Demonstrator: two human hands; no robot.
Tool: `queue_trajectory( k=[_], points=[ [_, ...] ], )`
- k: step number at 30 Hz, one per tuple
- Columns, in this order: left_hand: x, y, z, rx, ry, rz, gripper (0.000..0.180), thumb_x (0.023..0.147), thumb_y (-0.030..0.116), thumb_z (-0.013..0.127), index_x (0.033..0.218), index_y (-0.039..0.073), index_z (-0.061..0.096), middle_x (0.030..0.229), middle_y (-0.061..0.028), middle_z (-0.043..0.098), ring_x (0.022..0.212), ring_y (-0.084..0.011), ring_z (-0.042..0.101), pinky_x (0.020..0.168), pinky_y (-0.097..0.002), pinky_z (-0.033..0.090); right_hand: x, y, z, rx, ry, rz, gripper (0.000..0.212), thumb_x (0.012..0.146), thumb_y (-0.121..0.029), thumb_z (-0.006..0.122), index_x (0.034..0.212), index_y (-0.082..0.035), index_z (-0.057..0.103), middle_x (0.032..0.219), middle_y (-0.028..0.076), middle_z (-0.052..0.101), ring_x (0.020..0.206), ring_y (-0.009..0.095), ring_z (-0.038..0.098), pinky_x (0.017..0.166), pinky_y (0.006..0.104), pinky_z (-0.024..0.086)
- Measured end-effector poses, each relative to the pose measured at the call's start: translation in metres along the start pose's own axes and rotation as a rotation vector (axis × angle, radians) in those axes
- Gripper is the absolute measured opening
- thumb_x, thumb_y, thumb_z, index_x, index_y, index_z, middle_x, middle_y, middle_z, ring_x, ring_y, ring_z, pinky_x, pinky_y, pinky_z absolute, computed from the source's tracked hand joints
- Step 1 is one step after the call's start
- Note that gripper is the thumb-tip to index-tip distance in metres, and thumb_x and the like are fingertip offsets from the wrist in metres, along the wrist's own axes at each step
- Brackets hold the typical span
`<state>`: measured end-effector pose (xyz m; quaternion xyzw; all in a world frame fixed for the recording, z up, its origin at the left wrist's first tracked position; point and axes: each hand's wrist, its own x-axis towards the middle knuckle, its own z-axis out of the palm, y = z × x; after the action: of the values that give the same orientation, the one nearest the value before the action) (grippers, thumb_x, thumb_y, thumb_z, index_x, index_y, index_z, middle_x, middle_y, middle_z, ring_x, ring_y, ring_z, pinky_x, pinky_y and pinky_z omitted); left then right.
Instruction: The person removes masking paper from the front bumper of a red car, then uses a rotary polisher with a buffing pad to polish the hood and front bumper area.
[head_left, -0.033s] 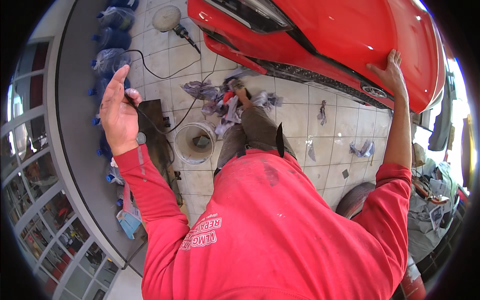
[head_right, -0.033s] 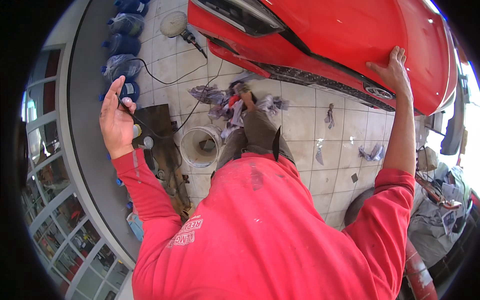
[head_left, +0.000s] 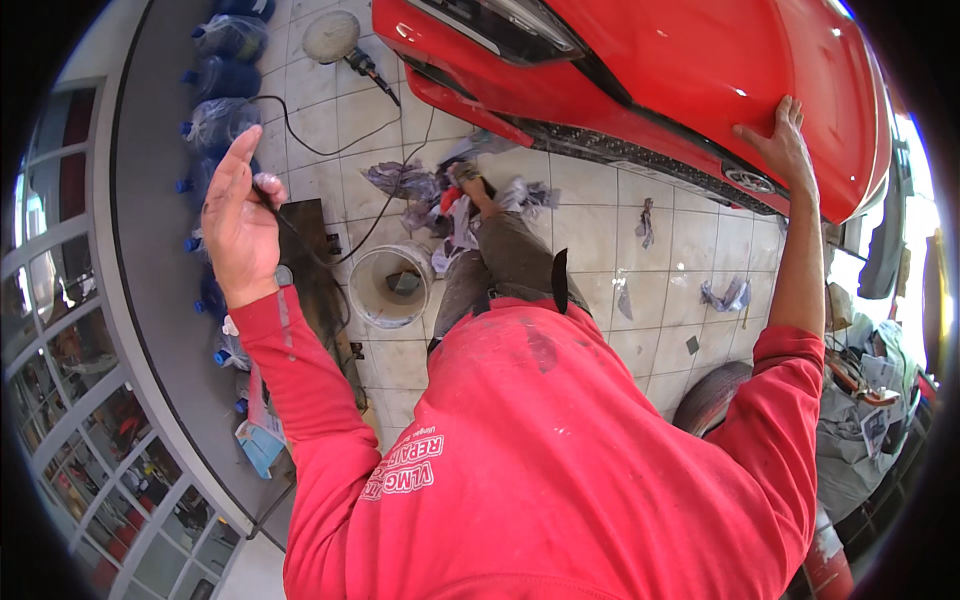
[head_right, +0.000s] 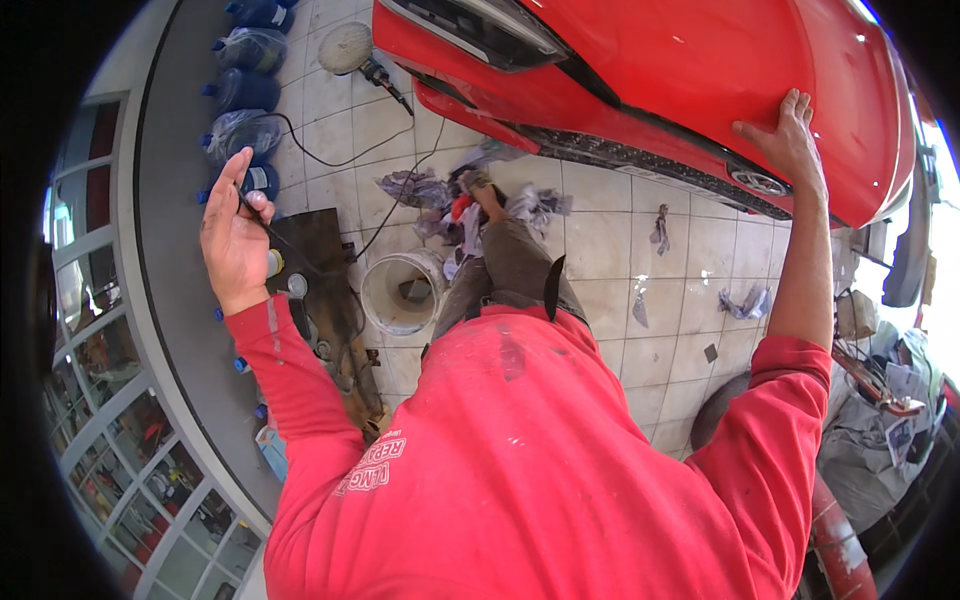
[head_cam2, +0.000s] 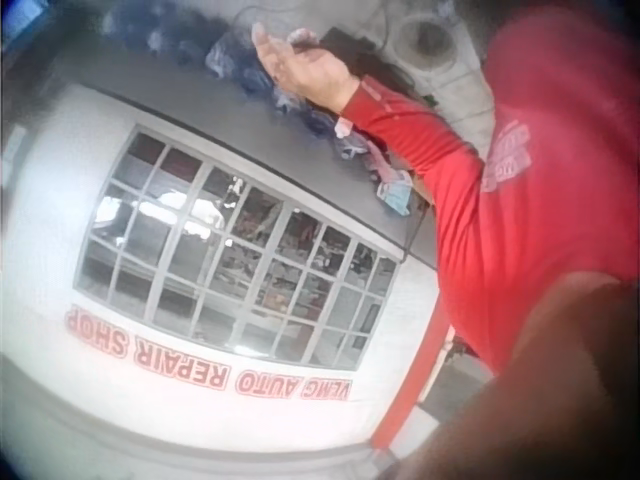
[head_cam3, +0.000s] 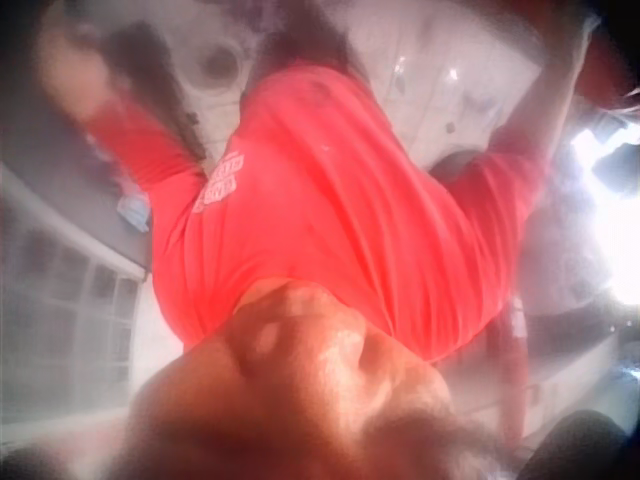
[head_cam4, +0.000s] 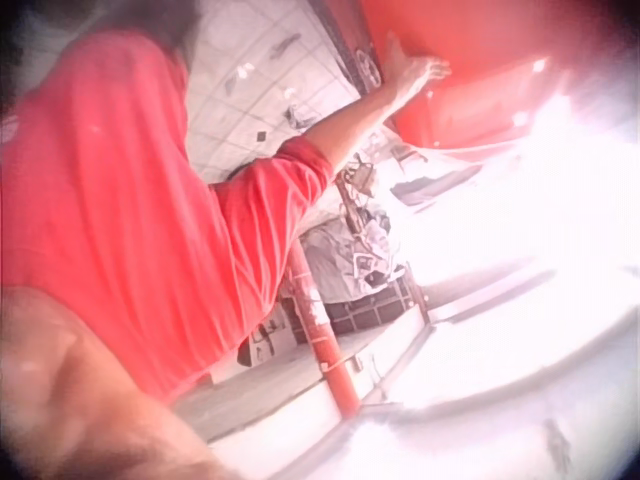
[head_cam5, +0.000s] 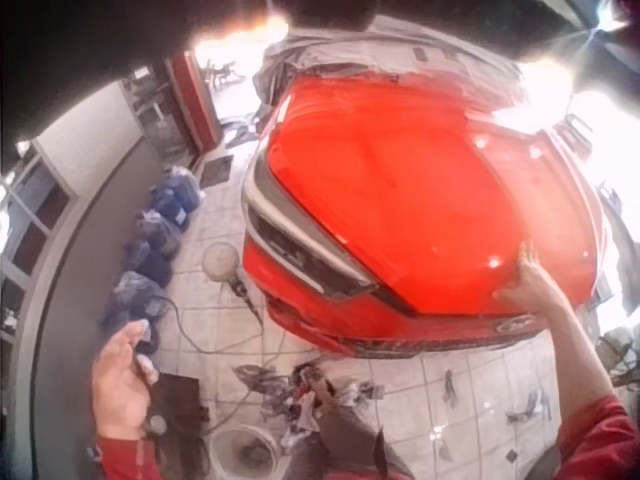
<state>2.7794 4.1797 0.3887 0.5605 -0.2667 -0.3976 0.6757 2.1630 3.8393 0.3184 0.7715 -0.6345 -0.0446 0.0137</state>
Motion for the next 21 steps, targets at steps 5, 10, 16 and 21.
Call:
queue_trajectory(
  k=[5,10,16,21],
  points=[
    [0.016,-0.012,0.021,-0.03,-0.054,-0.029,0.045,0.102,0.019,0.067,0.139,-0.006,0.06,0.141,-0.0128,0.065,0.081,-0.0127,0.063,0.072,-0.0281,0.049,0.0,0.002,-0.006,-0.066,-0.036,-0.005,0.134,0.079,-0.07,0.079,0.161,0.013,0.014,0.171,0.033,0.011,0.161,0.042,0.008,0.13,0.0469,0.019],
    [0.029,-0.008,0.009,-0.07,-0.063,0.0,0.042,0.1,0.017,0.068,0.135,-0.005,0.062,0.135,-0.0122,0.068,0.081,-0.0135,0.065,0.073,-0.0299,0.05,0.02,0.022,0.003,-0.113,-0.095,-0.029,0.13,0.082,-0.066,0.079,0.161,0.015,0.014,0.169,0.035,0.012,0.161,0.042,0.005,0.131,0.0439,0.015],
    [0.029,0.018,-0.03,-0.039,0.017,0.068,0.039,0.099,0.018,0.069,0.132,-0.003,0.066,0.129,-0.0106,0.07,0.081,-0.015,0.066,0.073,-0.0309,0.049,0.035,0.037,0.001,-0.091,-0.213,-0.036,0.13,0.082,-0.064,0.08,0.16,0.016,0.013,0.169,0.036,0.011,0.162,0.041,0.004,0.131,0.0432,0.014],
    [0.006,0.031,-0.05,0.026,0.07,0.076,0.043,0.101,0.02,0.064,0.138,-0.002,0.064,0.141,-0.0124,0.066,0.084,-0.0135,0.061,0.077,-0.0294,0.047,0.055,0.069,0.011,-0.043,-0.25,-0.03,0.133,0.08,-0.066,0.081,0.161,0.014,0.012,0.17,0.035,0.009,0.162,0.041,0.004,0.131,0.0442,0.015]
  ],
)
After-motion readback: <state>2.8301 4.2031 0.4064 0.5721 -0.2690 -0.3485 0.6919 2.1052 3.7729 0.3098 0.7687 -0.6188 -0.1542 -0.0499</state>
